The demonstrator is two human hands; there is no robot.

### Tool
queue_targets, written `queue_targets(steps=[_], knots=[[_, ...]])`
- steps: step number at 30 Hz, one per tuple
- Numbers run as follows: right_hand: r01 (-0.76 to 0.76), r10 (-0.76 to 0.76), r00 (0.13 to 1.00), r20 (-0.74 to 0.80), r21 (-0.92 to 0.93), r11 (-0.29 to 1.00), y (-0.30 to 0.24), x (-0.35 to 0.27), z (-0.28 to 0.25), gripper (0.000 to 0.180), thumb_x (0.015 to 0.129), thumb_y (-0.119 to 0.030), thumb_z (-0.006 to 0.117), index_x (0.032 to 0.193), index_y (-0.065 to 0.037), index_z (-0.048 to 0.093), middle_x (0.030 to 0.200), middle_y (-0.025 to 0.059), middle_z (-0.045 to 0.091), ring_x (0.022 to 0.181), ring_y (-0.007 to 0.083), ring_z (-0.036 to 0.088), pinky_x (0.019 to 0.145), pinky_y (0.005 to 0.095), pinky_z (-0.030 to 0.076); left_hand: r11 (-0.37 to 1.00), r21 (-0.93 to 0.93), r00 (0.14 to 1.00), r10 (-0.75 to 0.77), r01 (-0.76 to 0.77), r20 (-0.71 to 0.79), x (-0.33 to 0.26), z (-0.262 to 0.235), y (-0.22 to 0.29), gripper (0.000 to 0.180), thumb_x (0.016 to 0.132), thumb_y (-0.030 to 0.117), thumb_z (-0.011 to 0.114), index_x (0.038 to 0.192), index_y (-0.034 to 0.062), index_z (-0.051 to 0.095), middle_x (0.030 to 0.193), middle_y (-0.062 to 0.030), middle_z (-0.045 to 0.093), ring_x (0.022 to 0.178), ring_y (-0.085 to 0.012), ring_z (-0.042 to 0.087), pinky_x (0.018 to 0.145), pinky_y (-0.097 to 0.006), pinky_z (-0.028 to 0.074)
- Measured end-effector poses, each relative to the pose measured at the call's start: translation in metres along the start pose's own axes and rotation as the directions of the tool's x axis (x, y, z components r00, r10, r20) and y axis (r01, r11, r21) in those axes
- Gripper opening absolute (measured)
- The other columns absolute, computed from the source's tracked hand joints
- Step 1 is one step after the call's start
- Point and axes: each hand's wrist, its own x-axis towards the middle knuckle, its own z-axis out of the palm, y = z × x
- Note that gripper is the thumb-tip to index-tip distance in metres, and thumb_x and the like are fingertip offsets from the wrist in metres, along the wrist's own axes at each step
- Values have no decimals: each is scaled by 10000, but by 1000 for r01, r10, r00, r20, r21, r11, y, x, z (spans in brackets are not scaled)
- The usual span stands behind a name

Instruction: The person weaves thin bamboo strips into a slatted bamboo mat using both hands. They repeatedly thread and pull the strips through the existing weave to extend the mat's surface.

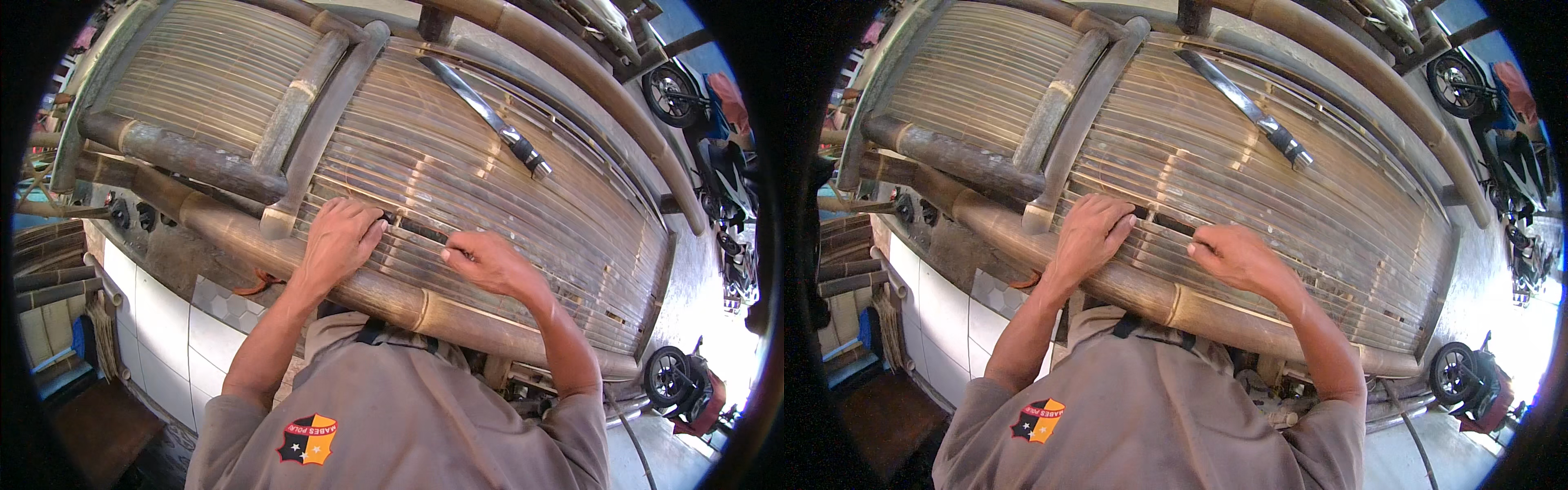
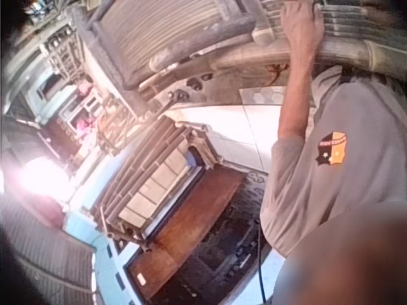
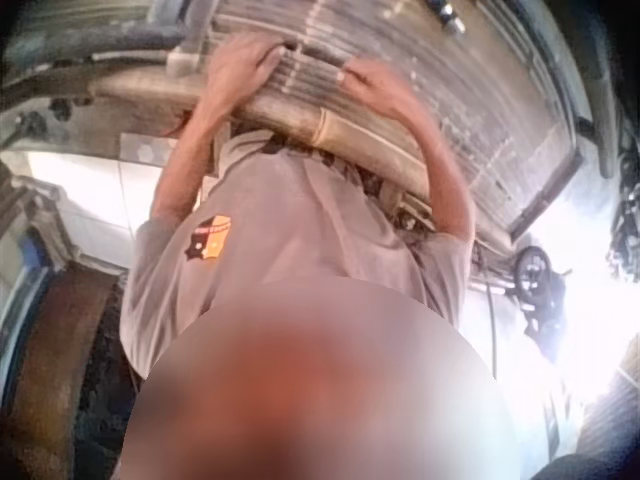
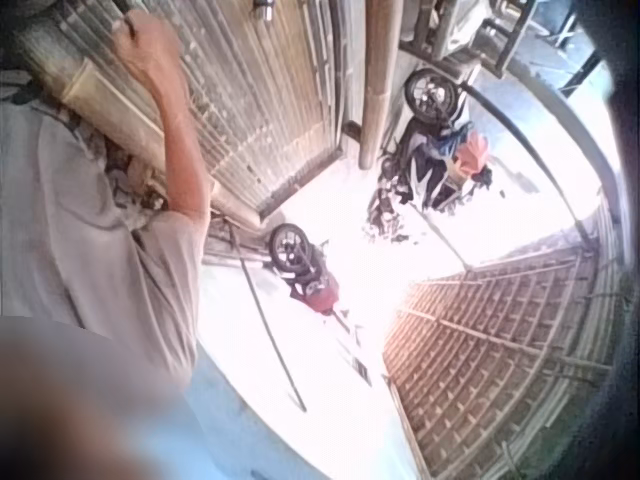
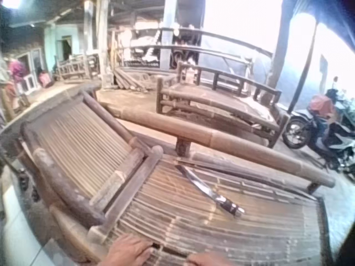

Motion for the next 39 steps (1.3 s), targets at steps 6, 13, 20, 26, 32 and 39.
queue_targets(steps=[6, 13, 20, 26, 32, 39], knots=[[126, -88, 952, -292, 113, 986, 6, -38, -21, 288, 1015, -306, 651, 984, -20, 677, 1167, 150, 615, 1097, 313, 607, 924, 427, 486, 987, 160, 991, -45, 23, 130, 10, 17, 2, 337, 957, 394, 659, 864, 83, 749, 837, -101, 727, 872, -316, 664, 848, -450, 451], [279, -102, 895, -434, 368, 887, -7, -62, -48, 279, 1018, -292, 663, 926, -33, 708, 1094, 89, 670, 1048, 184, 616, 909, 355, 496, 977, 181, 959, -153, 111, 238, 19, 19, 5, 481, 967, 506, 618, 728, 99, 713, 667, -148, 658, 736, -367, 643, 786, -461, 424], [95, 164, 913, -373, 587, 804, -9, -52, -33, 307, 1040, -303, 648, 912, -29, 698, 688, -44, 543, 605, 51, 473, 531, 249, 376, 972, 45, 920, -234, 232, 313, 22, 17, 0, 438, 975, 444, 616, 774, 72, 730, 692, -125, 678, 741, -350, 626, 868, -463, 395], [82, 267, 910, -317, 769, 634, -13, -39, -1, 310, 1064, -306, 619, 940, -34, 699, 663, -75, 481, 574, 18, 392, 505, 228, 315, 920, -209, 940, -300, 331, 164, 15, 22, 5, 269, 954, 297, 666, 858, 61, 753, 754, -92, 711, 799, -283, 637, 1102, -474, 304], [151, 287, 886, -365, 811, 565, -16, -35, -1, 311, 1065, -308, 617, 960, -32, 715, 673, -79, 492, 584, 14, 388, 512, 221, 310, 844, -276, 865, -356, 460, 353, 17, 13, 4, 234, 951, 278, 670, 837, 81, 724, 848, -32, 718, 899, -220, 657, 1250, -563, 80], [54, 304, 901, -309, 777, 628, -7, 5, 52, 258, 1051, -239, 615, 1025, -17, 745, 805, -59, 598, 779, 49, 490, 685, 247, 428, 642, -532, 830, -367, 553, 420, 18, -5, 15, 216, 957, 215, 651, 873, 39, 745, 1168, -52, 681, 1089, -205, 633, 1204, -486, 269]])
